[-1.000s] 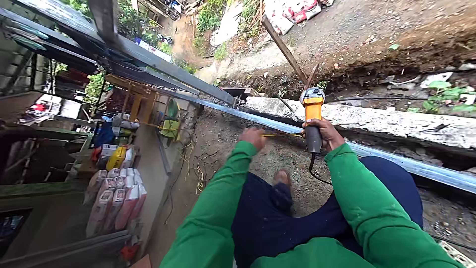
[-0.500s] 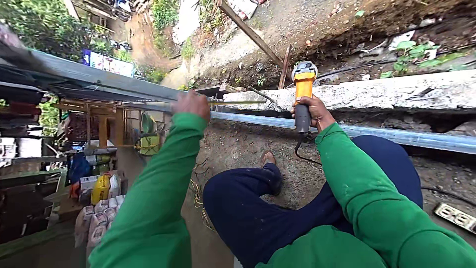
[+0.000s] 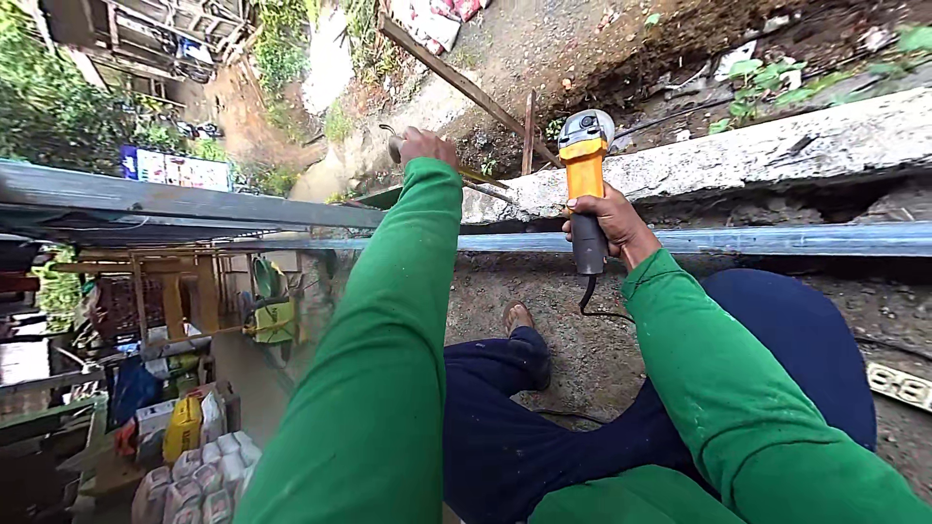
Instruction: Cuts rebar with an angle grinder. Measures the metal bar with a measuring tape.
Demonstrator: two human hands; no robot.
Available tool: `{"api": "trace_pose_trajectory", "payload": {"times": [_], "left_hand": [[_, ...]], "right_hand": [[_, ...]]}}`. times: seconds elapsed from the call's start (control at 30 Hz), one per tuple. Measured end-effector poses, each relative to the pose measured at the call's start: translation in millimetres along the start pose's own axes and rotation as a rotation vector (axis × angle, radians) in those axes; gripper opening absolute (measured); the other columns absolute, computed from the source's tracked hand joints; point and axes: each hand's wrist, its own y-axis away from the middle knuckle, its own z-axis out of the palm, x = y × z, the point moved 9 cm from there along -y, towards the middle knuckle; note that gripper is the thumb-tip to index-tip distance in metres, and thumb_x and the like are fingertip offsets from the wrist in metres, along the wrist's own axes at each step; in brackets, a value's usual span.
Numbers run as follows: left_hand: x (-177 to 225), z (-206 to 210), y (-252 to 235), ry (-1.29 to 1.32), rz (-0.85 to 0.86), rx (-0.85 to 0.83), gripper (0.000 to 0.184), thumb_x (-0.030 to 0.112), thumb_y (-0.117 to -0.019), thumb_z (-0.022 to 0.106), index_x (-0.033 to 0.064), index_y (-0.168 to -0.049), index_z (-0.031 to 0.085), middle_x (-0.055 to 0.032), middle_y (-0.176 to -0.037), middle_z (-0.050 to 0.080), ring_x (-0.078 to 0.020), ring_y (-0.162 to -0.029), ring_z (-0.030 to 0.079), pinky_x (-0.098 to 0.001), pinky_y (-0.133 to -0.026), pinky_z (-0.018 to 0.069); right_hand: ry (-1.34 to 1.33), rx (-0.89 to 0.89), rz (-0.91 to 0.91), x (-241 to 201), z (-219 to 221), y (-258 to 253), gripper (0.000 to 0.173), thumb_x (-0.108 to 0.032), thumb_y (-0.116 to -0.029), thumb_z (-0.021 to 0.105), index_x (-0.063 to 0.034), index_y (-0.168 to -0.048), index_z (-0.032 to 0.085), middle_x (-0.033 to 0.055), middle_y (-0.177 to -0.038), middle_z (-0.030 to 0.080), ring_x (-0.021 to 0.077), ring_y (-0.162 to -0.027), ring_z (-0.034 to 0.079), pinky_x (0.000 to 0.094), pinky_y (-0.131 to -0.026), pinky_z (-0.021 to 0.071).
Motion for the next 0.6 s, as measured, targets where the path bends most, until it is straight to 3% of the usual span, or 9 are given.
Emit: {"api": "trace_pose_trajectory", "payload": {"times": [0.33,0.5,0.6], "left_hand": [[5.4,32.9,-25.0,-0.108,-0.079,-0.083,0.036,0.028,-0.0939,0.064,-0.0032,-0.11,0.07,-0.0298,-0.123,0.065,-0.0503,-0.119,0.06,-0.0744,-0.09,0.0468],[13.4,38.3,-32.4,-0.12,-0.077,-0.09,0.035,0.029,-0.0947,0.063,-0.0015,-0.108,0.07,-0.0285,-0.118,0.067,-0.0503,-0.116,0.062,-0.0745,-0.087,0.0464],[14.2,35.7,-31.5,-0.141,-0.089,-0.121,0.039,0.034,-0.0948,0.061,-0.0026,-0.105,0.07,-0.0292,-0.111,0.068,-0.0488,-0.107,0.066,-0.0728,-0.08,0.0499]], "right_hand": [[0.004,0.035,-0.024,-8.6,-14.1,2.9,0.055,-0.015,-0.0905,0.068,-0.0093,-0.139,0.043,0.0189,-0.092,0.069,0.0306,-0.068,0.072,0.0459,-0.062,0.0638],[0.003,0.046,-0.012,-6.1,-13.3,-0.3,0.058,-0.014,-0.0899,0.069,-0.0104,-0.141,0.041,0.0181,-0.092,0.068,0.03,-0.068,0.071,0.045,-0.062,0.0637],[0.021,0.038,0.002,-1.9,-8.0,-2.4,0.059,-0.014,-0.0902,0.069,-0.0106,-0.142,0.041,0.0188,-0.093,0.068,0.0304,-0.067,0.071,0.0459,-0.062,0.0637]]}}
